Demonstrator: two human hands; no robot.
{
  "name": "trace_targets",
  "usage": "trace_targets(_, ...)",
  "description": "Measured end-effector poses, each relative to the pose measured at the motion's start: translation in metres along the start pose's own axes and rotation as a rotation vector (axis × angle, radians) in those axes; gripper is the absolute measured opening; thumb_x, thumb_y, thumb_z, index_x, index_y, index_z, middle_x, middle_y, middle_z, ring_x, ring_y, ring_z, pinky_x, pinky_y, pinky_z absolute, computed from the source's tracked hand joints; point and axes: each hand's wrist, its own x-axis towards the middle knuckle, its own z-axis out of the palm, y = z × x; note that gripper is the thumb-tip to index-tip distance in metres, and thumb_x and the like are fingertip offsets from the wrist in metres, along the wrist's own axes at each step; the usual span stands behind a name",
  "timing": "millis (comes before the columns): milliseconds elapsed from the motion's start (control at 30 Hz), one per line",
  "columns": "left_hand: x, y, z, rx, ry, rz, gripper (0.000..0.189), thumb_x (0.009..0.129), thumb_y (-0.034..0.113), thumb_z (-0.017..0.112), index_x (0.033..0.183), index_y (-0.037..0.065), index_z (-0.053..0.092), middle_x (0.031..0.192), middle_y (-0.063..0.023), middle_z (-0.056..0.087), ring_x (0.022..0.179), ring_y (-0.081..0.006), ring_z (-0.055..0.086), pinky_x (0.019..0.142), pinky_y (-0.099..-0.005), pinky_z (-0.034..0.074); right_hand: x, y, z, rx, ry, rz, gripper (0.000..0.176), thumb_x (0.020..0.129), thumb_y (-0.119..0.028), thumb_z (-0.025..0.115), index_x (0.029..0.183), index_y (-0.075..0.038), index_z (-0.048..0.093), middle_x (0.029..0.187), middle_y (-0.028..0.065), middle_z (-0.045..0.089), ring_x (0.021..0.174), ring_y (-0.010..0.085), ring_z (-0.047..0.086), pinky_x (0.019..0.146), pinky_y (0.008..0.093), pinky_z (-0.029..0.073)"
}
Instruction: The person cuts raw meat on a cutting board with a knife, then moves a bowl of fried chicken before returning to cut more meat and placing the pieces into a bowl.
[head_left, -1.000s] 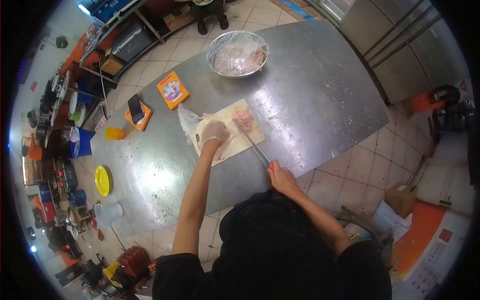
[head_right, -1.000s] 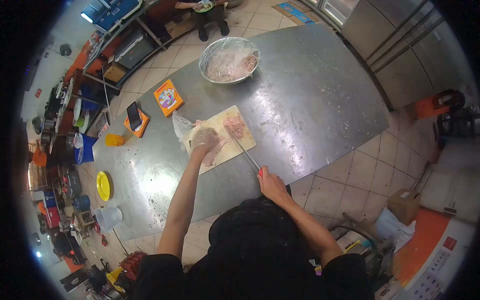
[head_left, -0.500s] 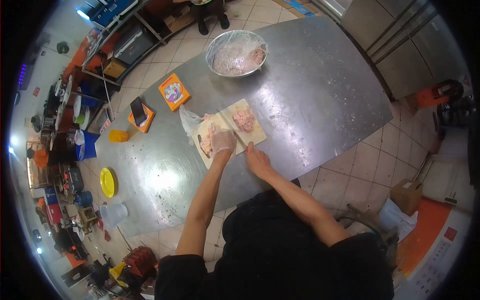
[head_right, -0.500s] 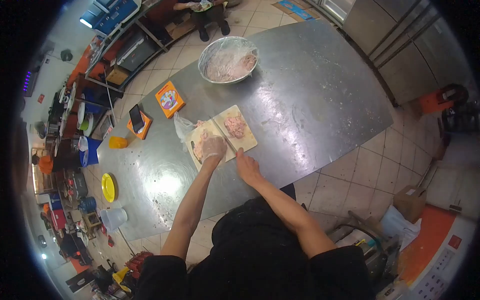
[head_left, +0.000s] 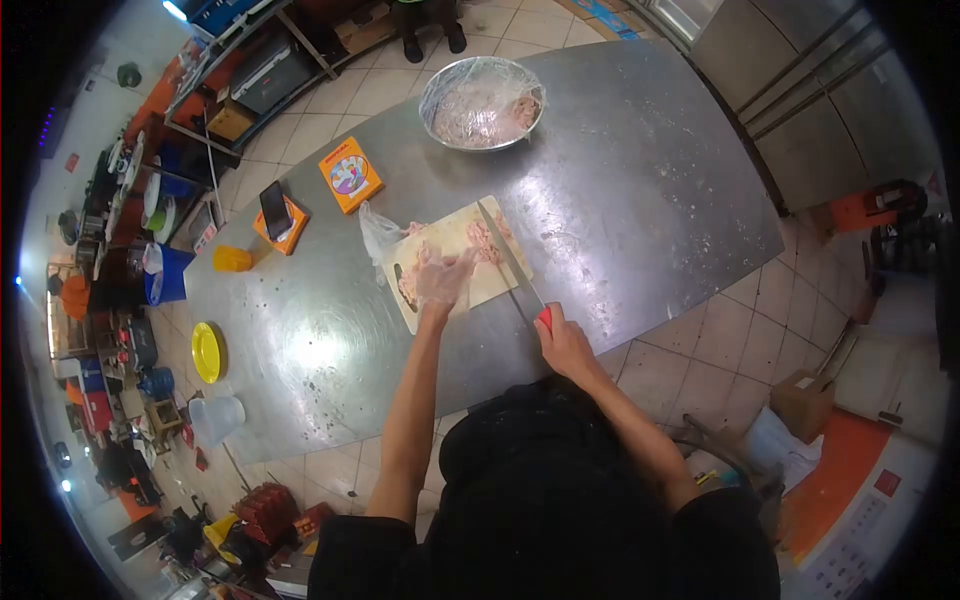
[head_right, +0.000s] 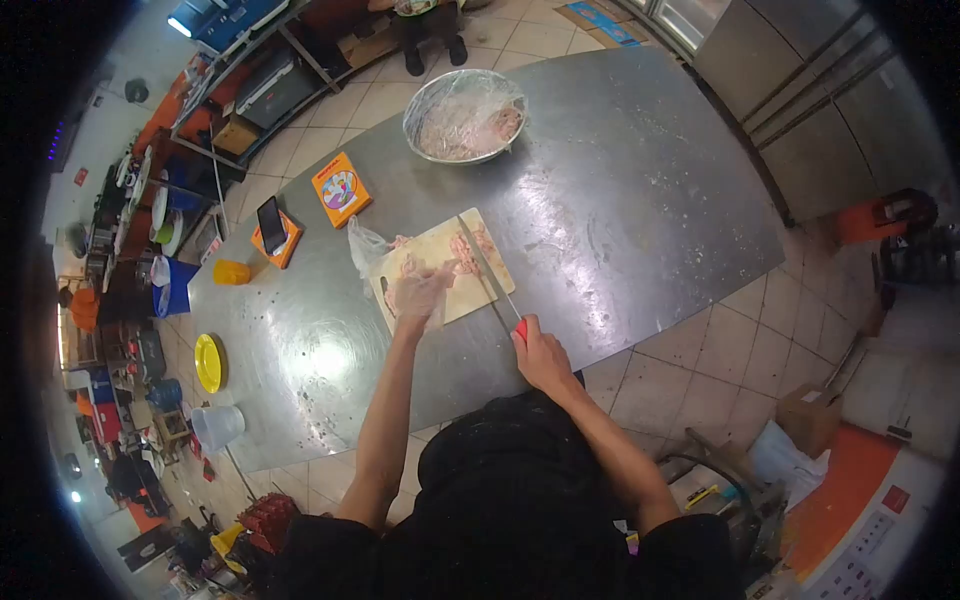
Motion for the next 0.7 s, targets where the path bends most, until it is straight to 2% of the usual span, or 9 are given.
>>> trace_targets(67,0.007,-0.026,0.016,0.394,0.109,-0.165,0.061,0.088,0.057,0.068,0.111,0.001,0.072,0.091,-0.0115,0.075,0.082,-0.0285,0.071,0.077,-0.0436,0.055,-0.004,-0.002,-0.003,-0.074,-0.013,-0.021,0.033,0.102,-0.029,0.054,0.121,-0.004,0.046,0.082,0.0319,0.067,0.08,0.055,0.064,0.073,0.0629,0.048)
trace_targets(167,-0.009,-0.023,0.025,0.581,0.17,-0.138,0.073,0.086,0.059,0.068,0.13,0.001,0.063,0.104,-0.0172,0.075,0.104,-0.0347,0.069,0.097,-0.0468,0.049,-0.006,0.0,0.003,-0.167,-0.114,-0.03,0.03,0.103,-0.028,0.054,0.119,-0.004,0.047,0.082,0.0314,0.067,0.079,0.0544,0.064,0.071,0.0627,0.049)
trace_targets(200,-0.004,-0.027,0.026,0.577,0.17,-0.14,0.073,0.086,0.059,0.068,0.13,0.001,0.063,0.104,-0.0172,0.075,0.104,-0.0347,0.069,0.097,-0.0468,0.049,-0.006,0.004,0.006,-0.17,-0.115,-0.031,0.03,0.103,-0.028,0.054,0.119,-0.004,0.047,0.082,0.0314,0.067,0.079,0.0544,0.064,0.071,0.0627,0.049)
trace_targets(267,0.006,-0.034,0.026,0.703,0.067,-0.168,0.08,0.087,0.054,0.065,0.147,0.004,0.049,0.127,-0.0208,0.068,0.122,-0.0391,0.061,0.11,-0.0479,0.039,-0.005,0.011,0.013,-0.268,-0.182,-0.089,0.029,0.103,-0.029,0.053,0.117,-0.004,0.046,0.082,0.0307,0.067,0.079,0.054,0.065,0.072,0.0628,0.049)
trace_targets(367,-0.025,0.009,0.013,0.572,0.188,-0.038,0.074,0.09,0.046,0.061,0.153,0.01,0.043,0.143,-0.0186,0.059,0.121,-0.0393,0.062,0.11,-0.0451,0.041,0.002,0.011,0.011,-0.297,-0.181,-0.053,0.029,0.104,-0.03,0.051,0.115,-0.004,0.046,0.081,0.0302,0.067,0.079,0.0538,0.065,0.072,0.0629,0.05)
trace_targets(500,0.023,-0.083,0.02,0.598,0.421,0.121,0.07,0.091,0.039,0.06,0.154,0.013,0.042,0.154,-0.0164,0.048,0.131,-0.0376,0.056,0.112,-0.0437,0.039,0.009,0.009,0.005,-0.321,-0.111,-0.019,0.029,0.104,-0.03,0.051,0.115,-0.004,0.046,0.082,0.0298,0.068,0.08,0.0535,0.066,0.072,0.0626,0.05)
trace_targets(600,0.009,-0.062,0.006,0.604,0.311,0.038,0.065,0.09,0.035,0.064,0.15,0.014,0.05,0.154,-0.0154,0.048,0.133,-0.0359,0.055,0.11,-0.0419,0.042,0.013,0.005,0.003,-0.332,-0.094,-0.012,0.028,0.104,-0.029,0.051,0.115,-0.004,0.046,0.081,0.0299,0.068,0.08,0.0535,0.066,0.071,0.0621,0.05)
trace_targets(667,-0.022,-0.015,-0.013,0.41,0.013,-0.135,0.051,0.091,0.032,0.065,0.138,0.015,0.064,0.146,-0.0165,0.057,0.132,-0.0318,0.057,0.11,-0.0415,0.043,0.011,-0.005,0.001,-0.327,-0.103,-0.005,0.027,0.104,-0.028,0.05,0.115,-0.004,0.046,0.08,0.0301,0.067,0.079,0.0542,0.065,0.071,0.0627,0.05)
trace_targets(700,-0.02,-0.03,-0.01,0.409,0.014,-0.134,0.051,0.091,0.032,0.065,0.138,0.015,0.064,0.146,-0.0165,0.057,0.132,-0.0318,0.057,0.11,-0.0415,0.043,0.009,-0.008,0.001,-0.329,-0.102,-0.005,0.027,0.104,-0.028,0.05,0.115,-0.004,0.046,0.08,0.0301,0.067,0.079,0.0542,0.065,0.071,0.0627,0.05)
